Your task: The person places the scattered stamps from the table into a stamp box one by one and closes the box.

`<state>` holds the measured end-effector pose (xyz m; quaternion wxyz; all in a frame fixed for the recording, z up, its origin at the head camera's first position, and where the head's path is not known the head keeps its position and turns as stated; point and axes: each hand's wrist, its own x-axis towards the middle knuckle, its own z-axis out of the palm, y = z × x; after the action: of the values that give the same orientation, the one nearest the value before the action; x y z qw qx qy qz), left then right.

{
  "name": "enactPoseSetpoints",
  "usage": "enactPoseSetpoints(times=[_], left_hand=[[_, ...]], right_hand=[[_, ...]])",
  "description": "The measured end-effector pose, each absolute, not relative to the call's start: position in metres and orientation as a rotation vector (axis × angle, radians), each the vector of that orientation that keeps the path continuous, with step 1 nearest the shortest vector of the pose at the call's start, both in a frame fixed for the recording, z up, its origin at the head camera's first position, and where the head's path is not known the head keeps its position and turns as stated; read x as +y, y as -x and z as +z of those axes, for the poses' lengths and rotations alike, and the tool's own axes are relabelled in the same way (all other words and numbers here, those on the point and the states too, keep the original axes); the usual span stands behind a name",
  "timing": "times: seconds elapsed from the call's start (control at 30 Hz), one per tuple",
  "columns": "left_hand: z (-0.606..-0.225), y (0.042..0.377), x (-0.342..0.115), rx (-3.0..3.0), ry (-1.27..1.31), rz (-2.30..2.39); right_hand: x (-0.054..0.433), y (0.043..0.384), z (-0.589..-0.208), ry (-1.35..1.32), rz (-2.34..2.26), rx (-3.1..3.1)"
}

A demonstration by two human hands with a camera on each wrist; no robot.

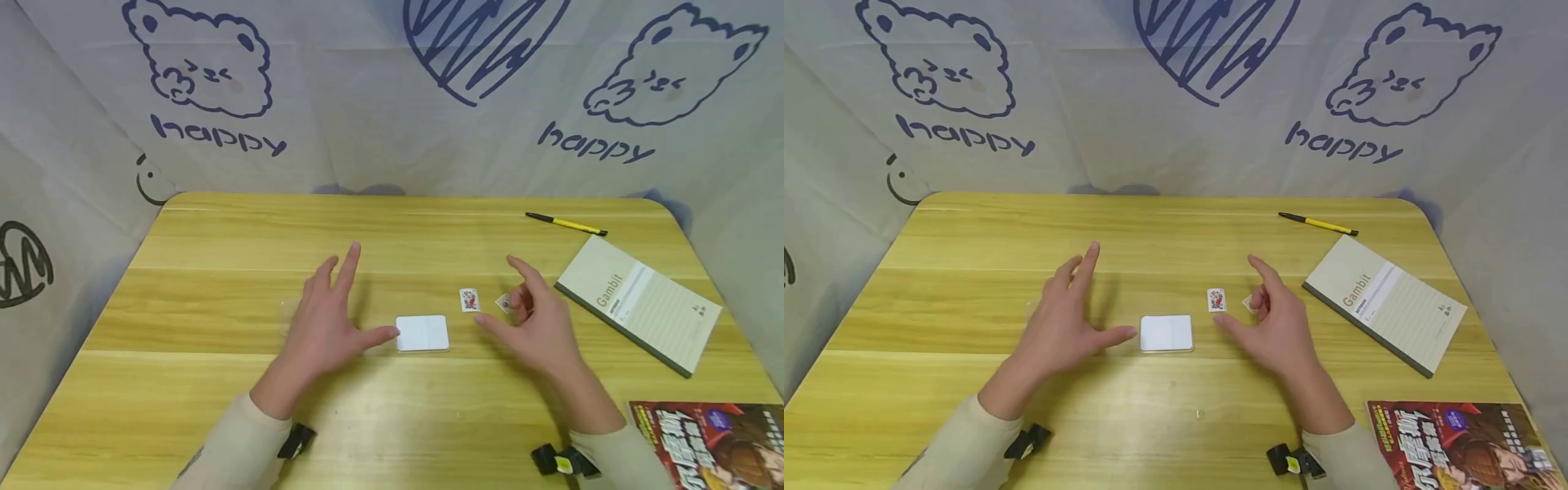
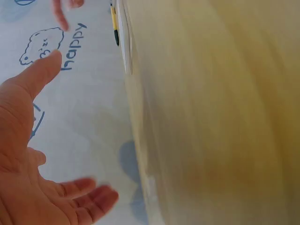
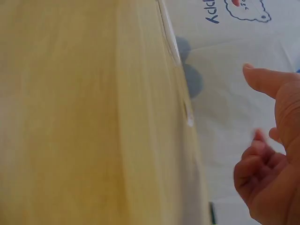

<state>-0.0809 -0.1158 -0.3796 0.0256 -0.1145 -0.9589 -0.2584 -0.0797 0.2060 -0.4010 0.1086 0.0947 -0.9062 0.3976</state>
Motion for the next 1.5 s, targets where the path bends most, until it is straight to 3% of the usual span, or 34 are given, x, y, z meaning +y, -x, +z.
enactPoseSetpoints(times=[0.3,0.7,1.5], left_hand=[[-0.388,0.084,-0.105,-2.934,0.416,-1.183],[-0.407,0.086,-0.096,-2.968,0.359,-1.547],[-0.421,0.088,-0.091,-3.017,0.409,-1.696]], right_hand=[[0.204,0.095,-0.416,-0.244,1.464,-2.668],[0.198,0.108,-0.424,-0.259,1.464,-2.830],[0.196,0.114,-0.427,-0.278,1.384,-2.937]])
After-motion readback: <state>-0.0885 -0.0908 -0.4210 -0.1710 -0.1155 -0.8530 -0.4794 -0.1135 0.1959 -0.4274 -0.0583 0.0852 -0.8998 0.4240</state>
